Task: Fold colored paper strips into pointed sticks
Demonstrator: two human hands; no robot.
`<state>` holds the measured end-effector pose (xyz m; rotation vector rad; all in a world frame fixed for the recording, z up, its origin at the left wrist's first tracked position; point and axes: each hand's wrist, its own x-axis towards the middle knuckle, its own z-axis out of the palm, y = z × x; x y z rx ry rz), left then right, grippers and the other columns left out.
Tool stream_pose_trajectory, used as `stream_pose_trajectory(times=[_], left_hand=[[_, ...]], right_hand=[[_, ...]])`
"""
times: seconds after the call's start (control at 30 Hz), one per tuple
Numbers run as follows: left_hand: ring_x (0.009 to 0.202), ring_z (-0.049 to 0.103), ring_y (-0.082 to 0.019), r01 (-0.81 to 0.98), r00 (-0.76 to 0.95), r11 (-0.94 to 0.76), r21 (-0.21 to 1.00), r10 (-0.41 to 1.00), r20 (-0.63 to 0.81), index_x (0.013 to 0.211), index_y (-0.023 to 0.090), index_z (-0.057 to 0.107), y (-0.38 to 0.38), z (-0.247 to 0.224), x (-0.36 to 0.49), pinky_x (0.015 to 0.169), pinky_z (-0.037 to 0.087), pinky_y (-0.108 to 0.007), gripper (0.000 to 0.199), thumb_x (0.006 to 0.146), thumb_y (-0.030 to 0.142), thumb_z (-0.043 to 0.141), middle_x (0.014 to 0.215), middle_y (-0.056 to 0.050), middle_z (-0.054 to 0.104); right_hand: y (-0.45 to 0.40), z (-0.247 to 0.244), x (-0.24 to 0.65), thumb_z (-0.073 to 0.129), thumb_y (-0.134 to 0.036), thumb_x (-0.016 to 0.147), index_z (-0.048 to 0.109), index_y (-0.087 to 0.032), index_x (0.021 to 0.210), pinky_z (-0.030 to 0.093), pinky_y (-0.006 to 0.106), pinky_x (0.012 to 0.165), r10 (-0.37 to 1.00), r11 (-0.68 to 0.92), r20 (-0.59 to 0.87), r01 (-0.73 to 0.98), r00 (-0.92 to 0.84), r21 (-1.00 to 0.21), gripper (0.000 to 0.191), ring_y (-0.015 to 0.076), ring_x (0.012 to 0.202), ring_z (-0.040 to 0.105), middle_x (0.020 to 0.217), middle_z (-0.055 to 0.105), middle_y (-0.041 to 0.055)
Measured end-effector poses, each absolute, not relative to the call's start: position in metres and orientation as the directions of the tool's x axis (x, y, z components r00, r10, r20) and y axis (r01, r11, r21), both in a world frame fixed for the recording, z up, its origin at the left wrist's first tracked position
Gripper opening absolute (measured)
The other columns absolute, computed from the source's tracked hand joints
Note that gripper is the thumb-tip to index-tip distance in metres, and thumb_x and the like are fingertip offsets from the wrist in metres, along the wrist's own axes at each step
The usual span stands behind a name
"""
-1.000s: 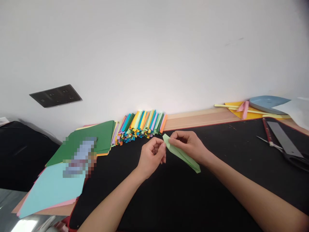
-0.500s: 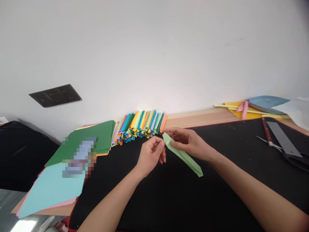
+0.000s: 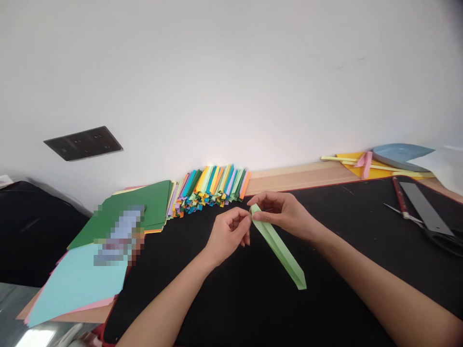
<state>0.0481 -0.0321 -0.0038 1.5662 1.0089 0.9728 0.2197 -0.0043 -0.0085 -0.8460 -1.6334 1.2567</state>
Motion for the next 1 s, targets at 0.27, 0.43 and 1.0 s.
stream_pose_trajectory(times=[0.27,0.43,1.0], left_hand=[[0.04,0.051,-0.008,0.143,0.29,-0.16,0.977,0.95,0.113,0.071,0.015,0.055,-0.033,-0.004,0.048,0.042,0.042,-0.019,0.027,0.08,0.04,0.056,0.048,0.004,0.052],[0.045,0.053,-0.01,0.058,0.263,-0.157,0.986,0.955,0.137,0.071,0.014,0.056,-0.03,-0.006,0.049,0.045,0.046,-0.021,0.032,0.082,0.044,0.054,0.052,0.001,0.055],[0.045,0.059,-0.015,-0.132,0.538,0.197,0.971,0.837,-0.097,0.063,0.007,0.061,-0.036,-0.016,0.057,0.046,0.048,-0.025,0.065,0.081,0.065,0.038,0.052,-0.009,0.059]], right_hand=[[-0.005,-0.006,0.22,0.076,-0.04,0.062,0.063,-0.015,0.085,0.049,0.028,0.062,0.903,0.162,0.163,-0.036,-0.398,-0.986,0.036,0.0129,0.065,0.058,0.071,0.06,0.0009],[-0.005,-0.005,0.22,0.075,-0.034,0.063,0.06,-0.015,0.082,0.05,0.028,0.065,0.913,0.172,0.19,-0.08,-0.362,-0.982,0.031,0.0134,0.067,0.061,0.073,0.064,0.0013],[-0.011,-0.005,0.212,0.077,-0.032,0.062,0.061,-0.015,0.075,0.049,0.023,0.053,0.942,0.131,0.18,-0.187,-0.283,-0.974,0.026,0.0091,0.055,0.056,0.064,0.061,-0.0008]])
